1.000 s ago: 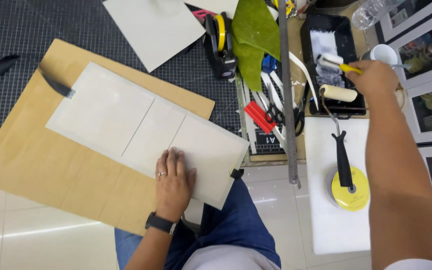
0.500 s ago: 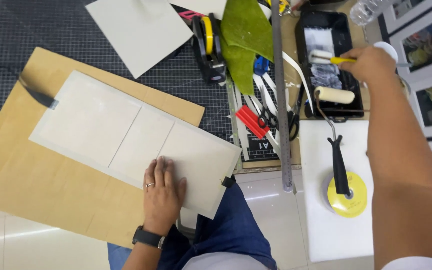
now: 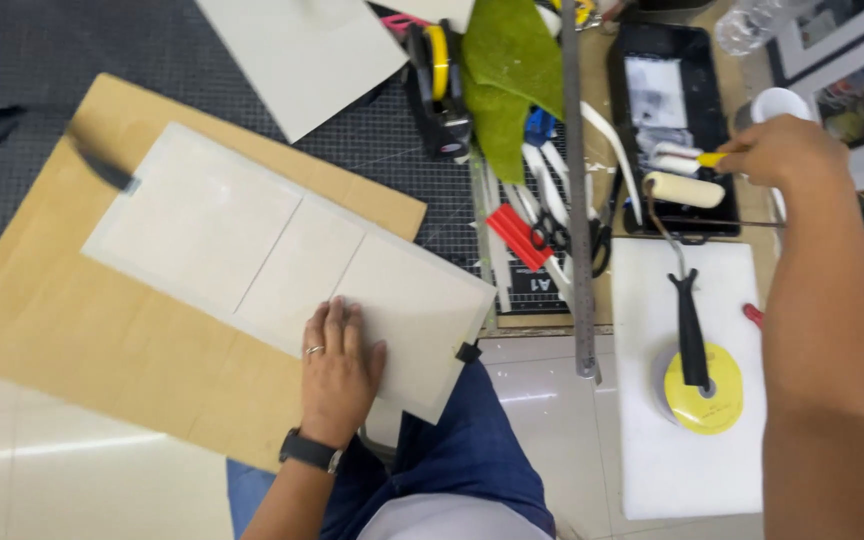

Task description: Applying adhesive to a paper card using a foam roller and bonding it to a cardboard sheet.

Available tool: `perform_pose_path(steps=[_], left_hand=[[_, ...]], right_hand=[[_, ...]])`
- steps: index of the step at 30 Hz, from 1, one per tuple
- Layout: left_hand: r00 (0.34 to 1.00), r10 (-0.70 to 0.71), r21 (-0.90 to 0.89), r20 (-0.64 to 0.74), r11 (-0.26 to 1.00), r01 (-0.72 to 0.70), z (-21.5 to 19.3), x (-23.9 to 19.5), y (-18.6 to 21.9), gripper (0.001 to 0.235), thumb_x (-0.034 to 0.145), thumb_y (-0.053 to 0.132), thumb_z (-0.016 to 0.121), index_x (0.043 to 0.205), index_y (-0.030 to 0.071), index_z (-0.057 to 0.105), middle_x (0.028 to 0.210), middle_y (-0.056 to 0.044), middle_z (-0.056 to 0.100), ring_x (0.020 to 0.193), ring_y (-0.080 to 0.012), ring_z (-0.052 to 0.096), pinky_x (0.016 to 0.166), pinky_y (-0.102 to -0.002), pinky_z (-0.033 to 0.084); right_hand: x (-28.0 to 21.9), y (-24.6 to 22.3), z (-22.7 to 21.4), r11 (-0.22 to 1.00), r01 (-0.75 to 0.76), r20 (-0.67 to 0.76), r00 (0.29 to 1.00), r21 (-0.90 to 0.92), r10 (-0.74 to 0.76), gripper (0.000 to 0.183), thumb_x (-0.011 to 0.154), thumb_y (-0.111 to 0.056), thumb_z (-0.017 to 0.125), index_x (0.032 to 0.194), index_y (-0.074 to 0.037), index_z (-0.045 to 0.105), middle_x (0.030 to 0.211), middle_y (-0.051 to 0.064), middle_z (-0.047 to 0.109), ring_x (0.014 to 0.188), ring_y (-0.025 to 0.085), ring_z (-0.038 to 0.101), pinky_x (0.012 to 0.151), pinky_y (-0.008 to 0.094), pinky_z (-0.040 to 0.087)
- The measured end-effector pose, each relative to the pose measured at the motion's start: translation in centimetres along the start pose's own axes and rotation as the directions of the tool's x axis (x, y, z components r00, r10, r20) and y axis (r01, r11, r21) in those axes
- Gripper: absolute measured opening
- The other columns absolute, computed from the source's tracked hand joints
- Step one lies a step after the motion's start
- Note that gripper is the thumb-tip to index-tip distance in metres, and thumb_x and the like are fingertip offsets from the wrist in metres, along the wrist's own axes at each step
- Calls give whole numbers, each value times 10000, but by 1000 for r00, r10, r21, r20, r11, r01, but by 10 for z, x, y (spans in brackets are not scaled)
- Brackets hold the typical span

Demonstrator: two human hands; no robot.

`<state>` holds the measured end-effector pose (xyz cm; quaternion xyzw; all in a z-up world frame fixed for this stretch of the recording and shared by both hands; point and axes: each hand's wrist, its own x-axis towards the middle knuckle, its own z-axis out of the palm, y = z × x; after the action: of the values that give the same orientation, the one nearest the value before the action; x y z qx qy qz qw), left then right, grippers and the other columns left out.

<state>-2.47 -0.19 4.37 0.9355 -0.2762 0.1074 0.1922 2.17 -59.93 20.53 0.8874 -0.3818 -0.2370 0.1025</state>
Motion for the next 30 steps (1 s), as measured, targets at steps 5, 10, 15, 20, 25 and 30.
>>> perform_pose_path(steps=[5, 10, 15, 20, 25, 30], left_hand=[[1000, -16, -34, 11, 999, 16, -3, 4, -1, 604, 945, 354, 621, 1391, -44, 537, 1459, -273, 506, 1352, -468, 451, 1173, -547, 359], [999, -53, -16, 12, 998, 53, 7, -7, 0, 610, 939, 352, 596, 1405, -37, 533, 1503, -249, 490, 1396, -459, 431, 1185, -564, 335], [998, -68, 27, 4, 997, 68, 11, -5, 3, 604, 969, 375, 556, 1428, -18, 536, 1507, -241, 503, 1403, -436, 449, 1200, -554, 339], [995, -94, 31, -28, 995, 95, 12, -6, 7, 636, 916, 365, 606, 1425, -10, 535, 1506, -235, 505, 1392, -431, 465, 1202, -547, 340], [993, -116, 44, -3, 992, 116, 9, -6, 7, 617, 929, 353, 580, 1423, -16, 543, 1511, -236, 501, 1397, -431, 458, 1211, -540, 330], [972, -154, 49, 180, 988, 147, 14, -5, 10, 676, 919, 402, 634, 1470, 43, 475, 1537, -201, 433, 1491, -402, 331, 1261, -538, 212]], right_hand=[[80, 39, 79, 964, 249, -347, 916, 94, -203, 396, 946, -505, 753, 1296, -322, 788, 1099, 140, 719, 959, 389, 666, 723, 521, 484], [46, 4, 58, 409, 837, -675, 539, 363, -503, 391, 1208, -66, 657, 1555, 107, 611, 1407, 294, 607, 1235, 395, 558, 1078, 453, 405], [-150, -168, -66, 505, 857, -469, 407, -101, -784, 478, 1038, -389, 673, 1516, -377, 668, 1167, -3, 713, 885, 213, 606, 670, 357, 429], [-171, -328, -58, 220, 885, -309, 93, -410, -946, 374, 932, -594, 652, 1304, -562, 685, 853, -123, 621, 779, 149, 611, 542, 333, 420], [-204, -391, -102, 151, 764, 8, 200, -627, -980, 403, 932, -661, 563, 1327, -608, 620, 874, -149, 643, 883, 126, 658, 647, 303, 517], [-209, -433, -58, -66, 908, -81, -109, -414, -991, 231, 891, -579, 704, 1112, -546, 762, 848, -117, 741, 899, 150, 701, 953, 356, 508]])
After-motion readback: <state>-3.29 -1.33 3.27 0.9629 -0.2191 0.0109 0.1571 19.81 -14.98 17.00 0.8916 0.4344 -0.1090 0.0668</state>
